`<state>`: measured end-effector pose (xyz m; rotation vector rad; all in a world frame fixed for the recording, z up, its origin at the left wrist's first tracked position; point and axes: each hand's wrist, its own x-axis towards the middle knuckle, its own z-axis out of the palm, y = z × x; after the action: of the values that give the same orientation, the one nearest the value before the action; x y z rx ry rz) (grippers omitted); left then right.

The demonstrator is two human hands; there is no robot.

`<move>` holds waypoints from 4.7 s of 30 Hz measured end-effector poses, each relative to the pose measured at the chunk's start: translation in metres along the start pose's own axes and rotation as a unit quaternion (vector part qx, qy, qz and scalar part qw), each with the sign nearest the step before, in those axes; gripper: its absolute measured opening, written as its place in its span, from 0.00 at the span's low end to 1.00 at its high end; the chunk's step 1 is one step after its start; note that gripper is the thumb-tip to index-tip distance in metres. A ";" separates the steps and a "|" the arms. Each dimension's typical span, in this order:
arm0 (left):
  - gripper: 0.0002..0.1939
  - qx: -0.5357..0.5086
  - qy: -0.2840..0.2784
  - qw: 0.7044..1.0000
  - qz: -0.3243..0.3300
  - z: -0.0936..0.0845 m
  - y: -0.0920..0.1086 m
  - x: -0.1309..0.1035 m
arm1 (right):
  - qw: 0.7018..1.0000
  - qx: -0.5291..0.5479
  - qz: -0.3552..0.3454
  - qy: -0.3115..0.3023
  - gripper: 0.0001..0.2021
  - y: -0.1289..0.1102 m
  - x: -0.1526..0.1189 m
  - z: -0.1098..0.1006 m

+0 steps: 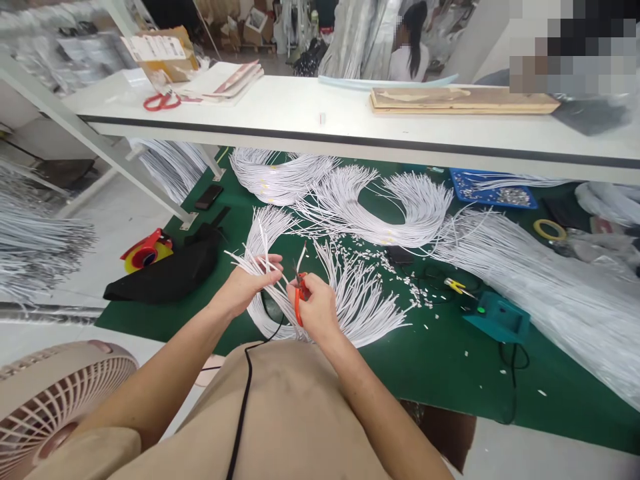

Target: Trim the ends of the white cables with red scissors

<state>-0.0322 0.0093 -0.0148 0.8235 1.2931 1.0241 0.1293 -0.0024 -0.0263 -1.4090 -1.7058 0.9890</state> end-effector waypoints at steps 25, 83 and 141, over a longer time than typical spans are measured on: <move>0.18 -0.032 -0.027 0.996 0.076 0.035 0.004 -0.018 | 0.938 0.328 0.110 0.013 0.11 -0.026 0.030 -0.039; 0.13 0.042 -0.086 0.995 0.039 0.029 0.015 -0.026 | 0.974 0.210 -0.002 -0.086 0.09 -0.018 0.021 -0.047; 0.15 -0.033 -0.072 0.993 0.085 0.032 0.022 -0.022 | 0.906 0.383 0.069 -0.169 0.12 -0.031 0.038 -0.033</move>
<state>-0.0033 -0.0014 0.0174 0.9530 1.0753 1.1147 0.1384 0.0354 0.0178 -0.8634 -1.1998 1.8168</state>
